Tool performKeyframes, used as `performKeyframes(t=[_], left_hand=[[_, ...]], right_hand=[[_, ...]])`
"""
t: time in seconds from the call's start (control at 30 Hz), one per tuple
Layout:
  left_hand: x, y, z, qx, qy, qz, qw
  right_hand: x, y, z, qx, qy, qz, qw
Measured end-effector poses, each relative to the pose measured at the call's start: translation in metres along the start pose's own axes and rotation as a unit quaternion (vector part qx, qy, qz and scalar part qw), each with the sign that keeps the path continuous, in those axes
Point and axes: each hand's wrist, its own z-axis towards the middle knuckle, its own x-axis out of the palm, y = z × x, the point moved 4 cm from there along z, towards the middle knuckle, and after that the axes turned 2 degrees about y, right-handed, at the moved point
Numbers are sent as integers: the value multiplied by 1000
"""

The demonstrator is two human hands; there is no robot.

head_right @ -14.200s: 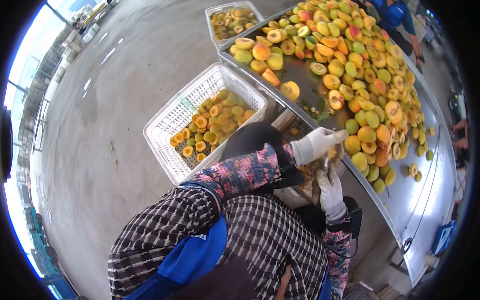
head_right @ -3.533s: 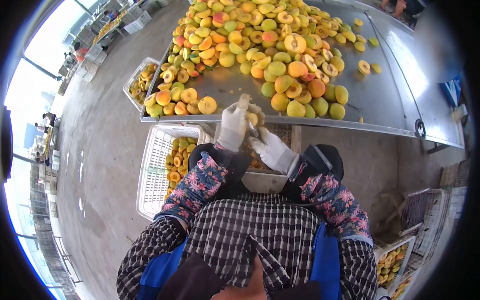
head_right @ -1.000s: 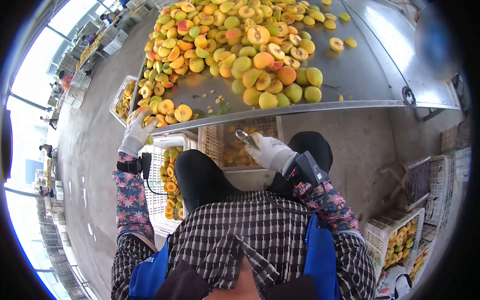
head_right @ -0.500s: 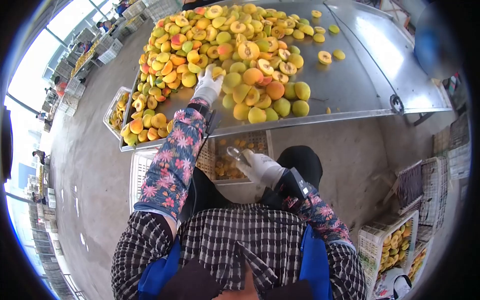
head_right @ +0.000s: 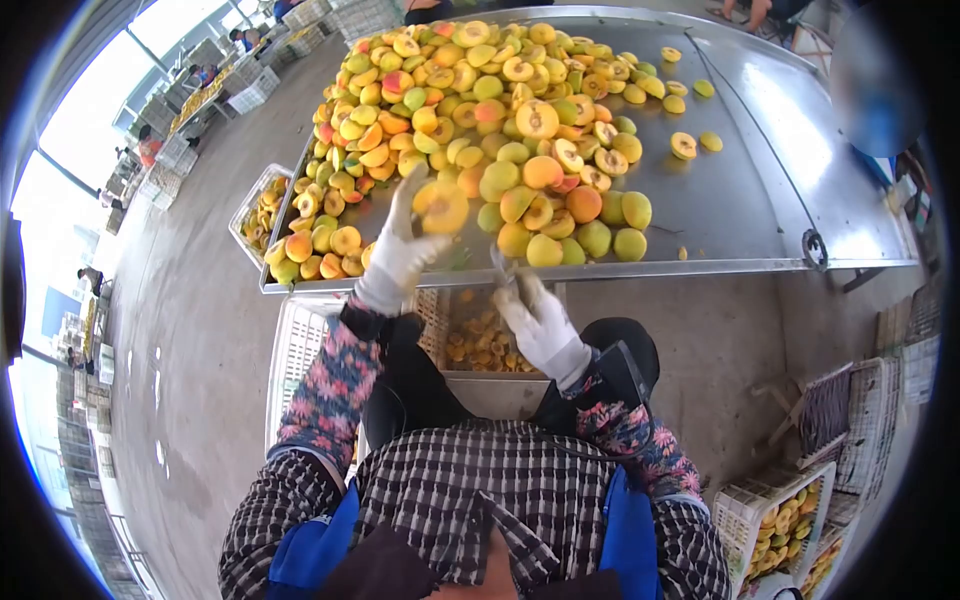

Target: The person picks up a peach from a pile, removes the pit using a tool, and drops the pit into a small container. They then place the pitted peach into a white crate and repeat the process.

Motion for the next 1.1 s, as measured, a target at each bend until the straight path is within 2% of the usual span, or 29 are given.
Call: performKeyframes(t=[0.03,0.07,0.1,0.17,0.2,0.27,0.3,0.37,0.4,0.5,0.63,0.73,0.83,0.93,1.1], left_hand=[[4,2,-13,21,8,26,999],[10,0,-24,36,12,42,998],[16,-3,-34,19,4,69,997],[35,-15,-51,-8,-12,-180,984],[34,-11,-53,-6,-19,-204,979],[27,6,-55,-27,-44,-300,953],[23,16,-56,-49,-64,-371,925],[23,39,-55,-136,-118,-592,786],[25,35,-55,-168,-189,-533,808],[21,41,-55,-172,-193,-568,781],[15,45,-62,-152,-173,-538,811],[23,43,-59,-163,-234,-541,791],[25,42,-60,-176,-256,-538,783],[24,45,-64,-185,-219,-522,803],[19,38,-65,-259,-189,-438,840]], right_hand=[[1,11,5,-122,-8,-154,981],[3,23,10,-220,-25,-263,939],[10,43,11,-372,-54,-357,855],[19,51,20,-225,-47,-196,953],[22,50,23,-148,-44,-111,982],[24,50,26,-143,-8,-128,981],[28,49,26,-140,13,-136,981],[38,47,25,-127,34,-228,965],[42,47,26,-123,43,-275,953],[42,51,21,-150,22,-323,934],[45,48,15,-134,44,-398,906],[52,50,15,-119,58,-433,892],[57,44,13,-86,79,-450,886],[60,31,10,-53,82,-412,906],[56,25,8,-61,128,-434,890]])
